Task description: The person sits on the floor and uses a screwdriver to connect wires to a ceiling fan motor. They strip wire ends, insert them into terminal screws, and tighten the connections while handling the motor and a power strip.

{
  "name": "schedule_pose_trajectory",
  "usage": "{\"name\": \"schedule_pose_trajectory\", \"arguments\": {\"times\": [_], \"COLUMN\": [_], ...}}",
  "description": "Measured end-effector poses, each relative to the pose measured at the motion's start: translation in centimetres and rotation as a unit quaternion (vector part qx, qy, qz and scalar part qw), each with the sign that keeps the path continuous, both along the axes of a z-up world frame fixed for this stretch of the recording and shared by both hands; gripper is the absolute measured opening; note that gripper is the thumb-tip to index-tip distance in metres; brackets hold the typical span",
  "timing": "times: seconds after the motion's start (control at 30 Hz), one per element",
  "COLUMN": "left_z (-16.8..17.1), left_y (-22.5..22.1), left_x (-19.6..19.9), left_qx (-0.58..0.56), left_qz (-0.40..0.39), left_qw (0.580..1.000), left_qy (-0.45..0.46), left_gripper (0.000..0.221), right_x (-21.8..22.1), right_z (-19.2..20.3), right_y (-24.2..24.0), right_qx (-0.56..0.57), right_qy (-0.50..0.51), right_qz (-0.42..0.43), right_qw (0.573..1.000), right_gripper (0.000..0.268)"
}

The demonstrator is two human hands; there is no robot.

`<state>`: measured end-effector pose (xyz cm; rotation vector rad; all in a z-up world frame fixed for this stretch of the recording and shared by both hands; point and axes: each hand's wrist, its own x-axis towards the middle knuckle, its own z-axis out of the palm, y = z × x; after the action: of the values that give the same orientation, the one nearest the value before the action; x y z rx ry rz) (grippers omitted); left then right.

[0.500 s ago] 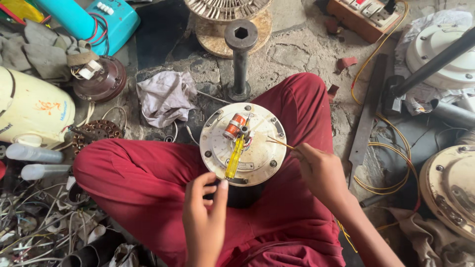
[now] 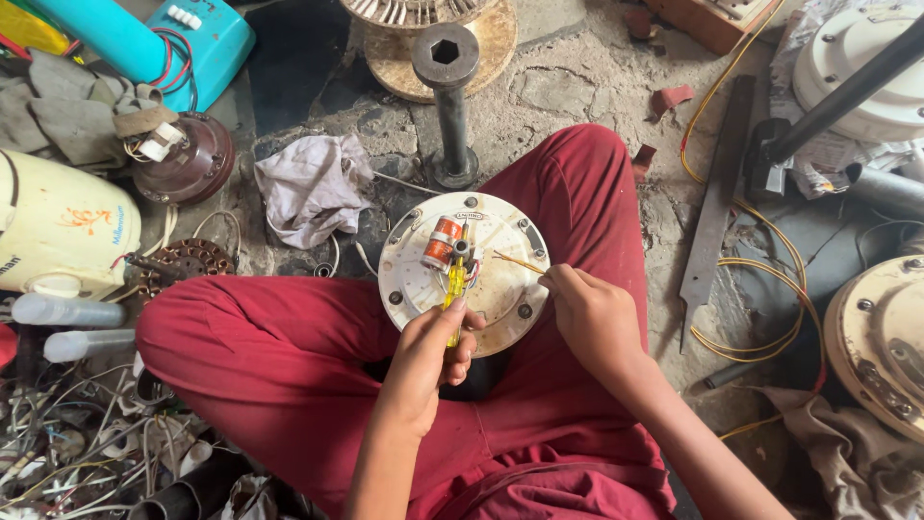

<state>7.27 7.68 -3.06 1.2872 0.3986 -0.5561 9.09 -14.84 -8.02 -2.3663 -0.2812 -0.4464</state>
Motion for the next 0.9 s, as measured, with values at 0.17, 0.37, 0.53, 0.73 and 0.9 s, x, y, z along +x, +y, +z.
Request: {"name": "schedule_pose_trajectory", "arguments": {"times": [0.17, 0.37, 0.53, 0.73, 0.9], "left_z": [0.0, -0.5, -0.5, -1.0, -1.7], "left_y": [-0.4, -0.9, -1.2, -1.8, -3.5], "left_x": [0.6, 0.7, 0.9, 0.7, 0.4], "left_qx": [-0.034, -0.001, -0.001, -0.019, -0.034], "left_qz": [0.002, 0.000, -0.006, 0.020, 0.058], "left_qw": [0.999, 1.000, 1.000, 0.999, 0.995], "left_qy": [0.008, -0.021, -0.016, -0.030, -0.072], "left_gripper": [0.038, 0.043, 0.044, 0.043, 0.042], "right_x": [0.4, 0.4, 0.4, 0.5, 0.4], "right_z": [-0.2, -0.3, -0.5, -0.5, -0.3], "right_y": [0.2, 0.2, 0.2, 0.4, 0.8], "right_qx": [0.001, -0.017, -0.022, -0.016, -0.019], "right_qy": [-0.015, -0.005, -0.001, -0.002, -0.002], "right_qz": [0.006, 0.013, 0.015, 0.014, 0.004], "right_qw": [1.000, 1.000, 1.000, 1.000, 1.000], "right_gripper": [0.005, 0.007, 0.007, 0.006, 0.010]}}
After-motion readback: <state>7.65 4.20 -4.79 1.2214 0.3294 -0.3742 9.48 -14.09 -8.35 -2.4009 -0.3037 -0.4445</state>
